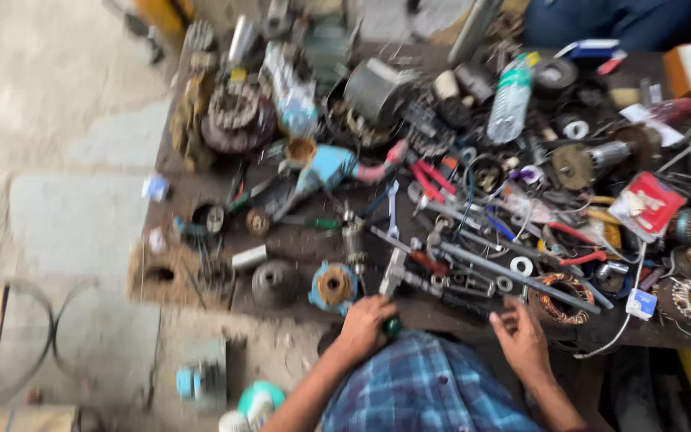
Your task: The person uses a hammer and a screwdriver to repeatedly strike and pry at a small electric motor component clamped on a workbench. The person adjusts the component's position and continues hammering the same area.
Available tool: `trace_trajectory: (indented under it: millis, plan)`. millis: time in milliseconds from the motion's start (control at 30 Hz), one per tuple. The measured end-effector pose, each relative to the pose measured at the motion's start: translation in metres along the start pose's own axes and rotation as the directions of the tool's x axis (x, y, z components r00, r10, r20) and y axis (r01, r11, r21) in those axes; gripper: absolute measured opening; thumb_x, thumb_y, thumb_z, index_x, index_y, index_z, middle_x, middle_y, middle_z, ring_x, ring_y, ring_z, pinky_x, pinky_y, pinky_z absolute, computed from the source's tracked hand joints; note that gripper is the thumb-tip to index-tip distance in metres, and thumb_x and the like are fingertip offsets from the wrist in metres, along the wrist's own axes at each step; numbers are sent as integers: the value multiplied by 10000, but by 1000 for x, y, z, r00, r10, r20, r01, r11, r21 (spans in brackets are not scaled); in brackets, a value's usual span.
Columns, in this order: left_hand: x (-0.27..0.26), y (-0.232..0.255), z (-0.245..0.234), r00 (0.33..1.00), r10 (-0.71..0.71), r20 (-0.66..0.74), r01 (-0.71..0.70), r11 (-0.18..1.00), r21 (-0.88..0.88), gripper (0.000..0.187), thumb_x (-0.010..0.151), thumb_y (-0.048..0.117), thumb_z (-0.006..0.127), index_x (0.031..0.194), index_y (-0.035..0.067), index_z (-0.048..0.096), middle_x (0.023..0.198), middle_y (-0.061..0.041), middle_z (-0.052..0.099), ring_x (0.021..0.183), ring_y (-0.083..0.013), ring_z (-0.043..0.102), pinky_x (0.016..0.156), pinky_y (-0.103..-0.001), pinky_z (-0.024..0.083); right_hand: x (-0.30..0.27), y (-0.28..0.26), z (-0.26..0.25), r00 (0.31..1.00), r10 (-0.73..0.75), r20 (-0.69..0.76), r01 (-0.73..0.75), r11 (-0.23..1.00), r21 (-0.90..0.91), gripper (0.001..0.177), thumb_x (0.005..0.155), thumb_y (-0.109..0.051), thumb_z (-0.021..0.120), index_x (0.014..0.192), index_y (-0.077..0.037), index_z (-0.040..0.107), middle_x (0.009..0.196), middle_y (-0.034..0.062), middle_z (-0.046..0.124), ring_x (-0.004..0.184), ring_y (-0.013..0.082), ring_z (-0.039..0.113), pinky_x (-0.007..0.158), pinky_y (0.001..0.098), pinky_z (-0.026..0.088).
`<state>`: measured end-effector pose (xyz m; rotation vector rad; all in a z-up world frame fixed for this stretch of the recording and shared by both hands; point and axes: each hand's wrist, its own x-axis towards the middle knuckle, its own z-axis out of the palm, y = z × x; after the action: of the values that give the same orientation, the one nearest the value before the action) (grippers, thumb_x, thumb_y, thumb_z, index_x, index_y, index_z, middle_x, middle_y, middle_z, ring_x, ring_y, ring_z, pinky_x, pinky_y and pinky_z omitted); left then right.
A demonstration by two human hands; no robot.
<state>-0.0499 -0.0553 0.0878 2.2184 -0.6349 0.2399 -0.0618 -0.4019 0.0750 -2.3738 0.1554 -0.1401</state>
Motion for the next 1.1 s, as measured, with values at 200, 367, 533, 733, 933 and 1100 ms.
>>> trace_trajectory:
  millis: [200,367,533,733,933,1100]
  plan:
    - [13,37,62,973,-224,-61,218,971,-102,268,782,213,774,959,99,607,942,-94,657,920,-335,657,768,-455,527,42,14,-22,936,-334,112,352,900,-258,426,932,-232,751,1287,-28,631,1220,158,642,1123,345,638,927,447,526]
    - [8,64,79,934,-293,-203,260,949,-177,195,813,214,765,941,92,683,898,-100,688,858,-325,692,750,-431,555,83,8,-2,699,-658,279,714,621,-324,341,924,-241,738,1213,-78,659,1245,126,640,1164,343,620,984,458,509]
    - [-3,53,53,921,-282,-268,231,951,-208,210,748,299,771,815,107,722,779,-92,698,735,-317,700,670,-418,562,110,5,46,705,-566,427,709,549,-443,418,924,-426,767,1186,-107,700,1142,103,630,1130,333,599,949,497,476]
    - [19,19,26,988,-86,-127,62,982,-181,218,805,347,751,736,142,732,665,-70,671,635,-286,680,581,-411,530,113,17,75,789,-462,405,610,673,-419,437,987,-450,741,1222,-92,657,1163,123,649,1071,364,631,896,503,486]
    - [17,-11,6,994,45,-100,-62,982,-177,277,825,385,721,699,139,699,658,-71,671,635,-297,676,562,-425,515,95,18,89,879,-27,476,213,915,-342,515,942,-383,735,1315,-72,562,961,139,704,903,377,676,803,536,510]
    - [10,-43,-12,998,50,-44,-59,972,-227,332,782,421,753,670,111,709,601,-115,647,569,-342,643,518,-450,491,77,7,88,892,-187,412,393,773,-499,401,996,-356,770,1252,-84,622,1157,145,652,1051,375,637,901,513,496]
